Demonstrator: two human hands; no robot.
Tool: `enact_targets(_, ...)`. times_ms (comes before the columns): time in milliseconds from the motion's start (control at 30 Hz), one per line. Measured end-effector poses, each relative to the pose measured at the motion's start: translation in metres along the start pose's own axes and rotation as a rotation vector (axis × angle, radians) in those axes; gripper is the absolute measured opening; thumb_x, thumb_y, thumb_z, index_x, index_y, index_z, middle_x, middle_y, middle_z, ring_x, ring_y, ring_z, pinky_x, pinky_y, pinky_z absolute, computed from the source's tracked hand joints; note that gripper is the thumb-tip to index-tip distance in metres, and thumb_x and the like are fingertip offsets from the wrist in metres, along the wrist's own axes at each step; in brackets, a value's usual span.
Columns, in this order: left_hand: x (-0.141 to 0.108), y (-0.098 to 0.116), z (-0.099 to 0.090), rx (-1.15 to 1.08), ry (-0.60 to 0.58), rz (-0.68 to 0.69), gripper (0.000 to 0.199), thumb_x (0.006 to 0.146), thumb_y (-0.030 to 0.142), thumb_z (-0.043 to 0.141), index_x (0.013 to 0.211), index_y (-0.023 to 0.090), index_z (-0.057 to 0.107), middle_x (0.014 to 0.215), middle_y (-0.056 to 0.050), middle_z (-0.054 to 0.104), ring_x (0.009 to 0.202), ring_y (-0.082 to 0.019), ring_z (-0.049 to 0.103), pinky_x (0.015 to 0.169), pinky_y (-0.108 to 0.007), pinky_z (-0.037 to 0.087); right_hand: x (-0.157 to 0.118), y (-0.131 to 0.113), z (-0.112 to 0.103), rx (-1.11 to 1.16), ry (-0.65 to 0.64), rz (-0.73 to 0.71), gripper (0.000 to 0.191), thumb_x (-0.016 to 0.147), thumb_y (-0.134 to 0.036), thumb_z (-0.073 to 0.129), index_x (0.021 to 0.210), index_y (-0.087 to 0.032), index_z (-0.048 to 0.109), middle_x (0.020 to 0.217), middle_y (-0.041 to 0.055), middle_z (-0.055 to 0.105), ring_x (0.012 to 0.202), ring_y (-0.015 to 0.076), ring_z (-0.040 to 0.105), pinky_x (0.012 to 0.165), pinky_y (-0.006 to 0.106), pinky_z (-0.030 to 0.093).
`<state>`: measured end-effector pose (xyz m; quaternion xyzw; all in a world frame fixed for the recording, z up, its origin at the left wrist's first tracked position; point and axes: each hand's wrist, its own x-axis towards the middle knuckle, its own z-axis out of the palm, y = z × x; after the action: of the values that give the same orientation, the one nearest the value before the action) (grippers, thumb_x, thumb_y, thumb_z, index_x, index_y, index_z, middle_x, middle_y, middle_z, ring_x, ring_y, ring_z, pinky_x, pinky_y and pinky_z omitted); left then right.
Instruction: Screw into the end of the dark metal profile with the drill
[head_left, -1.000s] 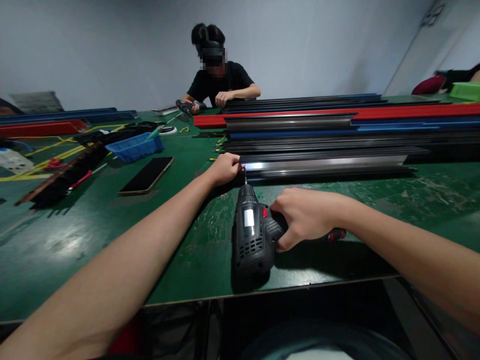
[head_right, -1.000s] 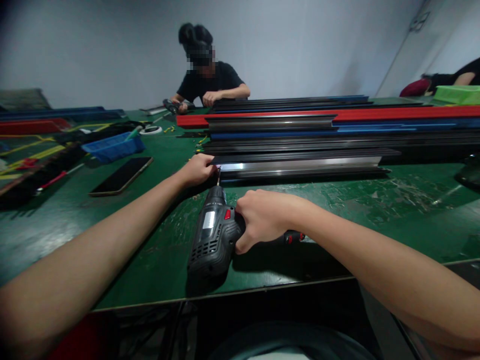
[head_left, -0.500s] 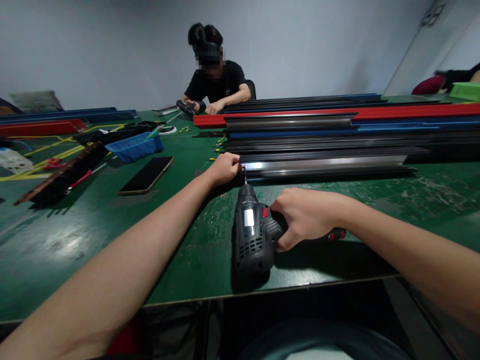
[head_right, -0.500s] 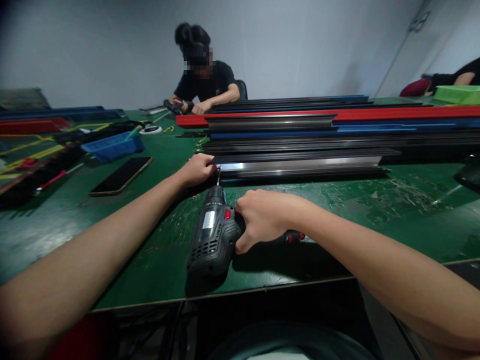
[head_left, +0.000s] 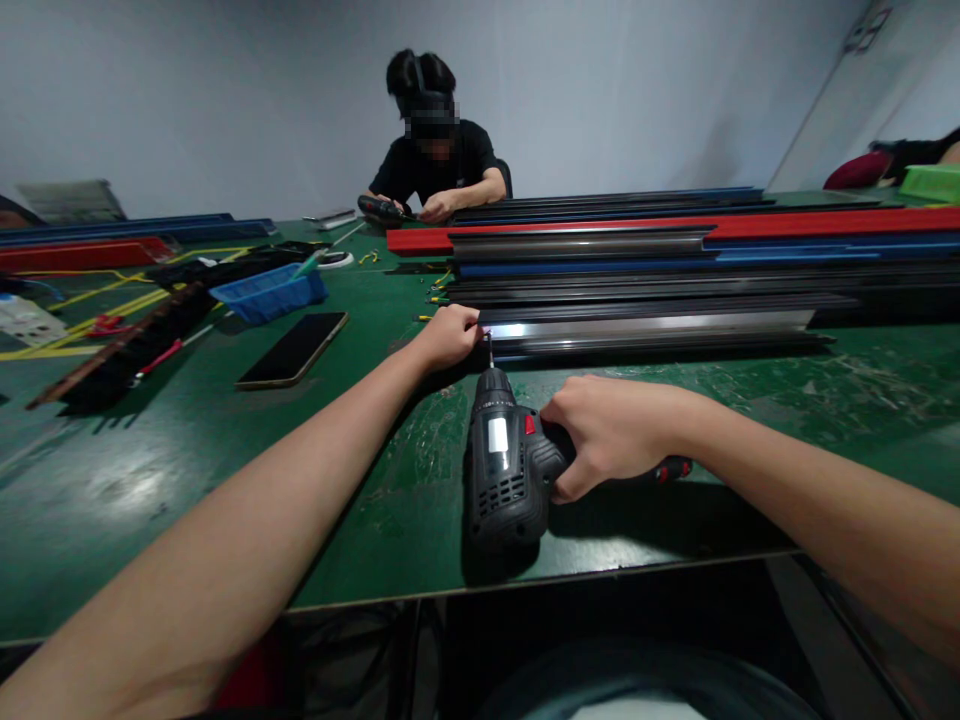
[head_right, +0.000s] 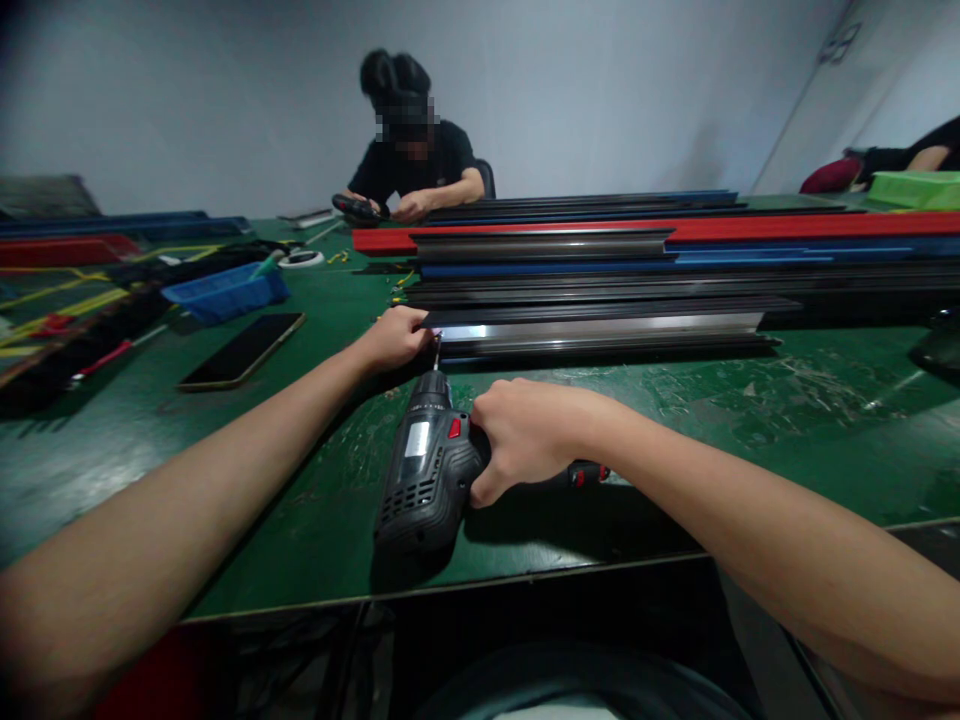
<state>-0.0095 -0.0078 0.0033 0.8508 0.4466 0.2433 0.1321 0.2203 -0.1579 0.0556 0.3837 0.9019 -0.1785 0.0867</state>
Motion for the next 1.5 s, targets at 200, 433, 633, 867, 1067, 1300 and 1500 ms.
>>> enact_targets(200,-0.0006,0.0013,-0.0009,0.014,0.001,-0.003,0.019,0.071,0.026,0.050,0.053,0.020,0.048,0.053,-0.001,0.051,0.059,-0.015,0.046,0.057,-0.027,0.030,0.0002,0.0011,0.0000,0.013,0.008,-0.007,0.051,0.070,-0.063,0.075,0.085,-0.014,0.074,0.069,0.0056,0.067,0.054,0.0166,0.048,0.052,0.032,0.031)
enact_targets(433,-0.0013,0.0032,-0.0015,0.028,-0.010,-0.015,0.018,0.071,0.024,0.049,0.054,0.018,0.053,0.056,-0.001,0.053,0.061,-0.016,0.048,0.061,-0.027,0.035,0.0005,0.0019,0.0004,0.011,0.014,-0.017,0.052,0.070,-0.065,0.074,0.083,-0.015,0.073,0.067,0.0049,0.065,0.054,0.0167,0.047,0.052,0.032,0.031)
enact_targets(633,-0.0017,0.0027,-0.0013,0.025,-0.011,-0.013,0.017,0.070,0.026,0.048,0.055,0.018,0.052,0.056,-0.001,0.053,0.060,-0.015,0.048,0.060,-0.027,0.032,-0.0008,0.0007,0.0001,0.021,0.009,-0.006,0.050,0.070,-0.062,0.075,0.084,-0.014,0.073,0.068,0.0045,0.066,0.054,0.0162,0.047,0.052,0.032,0.031)
enact_targets(867,0.0000,0.0007,-0.0003,0.027,-0.006,-0.010,0.017,0.070,0.027,0.048,0.056,0.018,0.052,0.055,0.000,0.053,0.059,-0.015,0.046,0.059,-0.027,0.031,0.0004,0.0020,0.0018,0.015,0.029,-0.025,0.048,0.070,-0.063,0.075,0.080,-0.016,0.070,0.063,0.0015,0.061,0.051,0.0151,0.043,0.049,0.031,0.030)
enact_targets(1067,-0.0002,0.0002,-0.0007,0.022,-0.005,0.001,0.018,0.071,0.025,0.049,0.055,0.018,0.051,0.054,0.000,0.053,0.059,-0.015,0.046,0.059,-0.027,0.031,0.0011,0.0027,0.0019,0.011,0.027,-0.020,0.051,0.070,-0.064,0.075,0.083,-0.015,0.072,0.065,0.0029,0.063,0.052,0.0156,0.045,0.050,0.032,0.031)
enact_targets(1300,0.0001,-0.0004,-0.0006,0.033,-0.002,0.009,0.018,0.072,0.024,0.050,0.055,0.018,0.052,0.054,0.000,0.053,0.059,-0.014,0.047,0.058,-0.026,0.031,0.0007,0.0023,0.0022,0.013,0.031,-0.030,0.049,0.070,-0.063,0.075,0.081,-0.016,0.071,0.064,0.0020,0.062,0.052,0.0152,0.044,0.049,0.032,0.030)
enact_targets(1500,-0.0003,0.0009,-0.0009,0.027,-0.009,0.004,0.016,0.071,0.023,0.049,0.056,0.018,0.053,0.055,0.000,0.054,0.059,-0.014,0.046,0.059,-0.027,0.031,0.0004,0.0020,0.0020,0.005,0.027,-0.015,0.051,0.070,-0.063,0.075,0.083,-0.015,0.072,0.065,0.0027,0.063,0.052,0.0153,0.044,0.050,0.032,0.031)
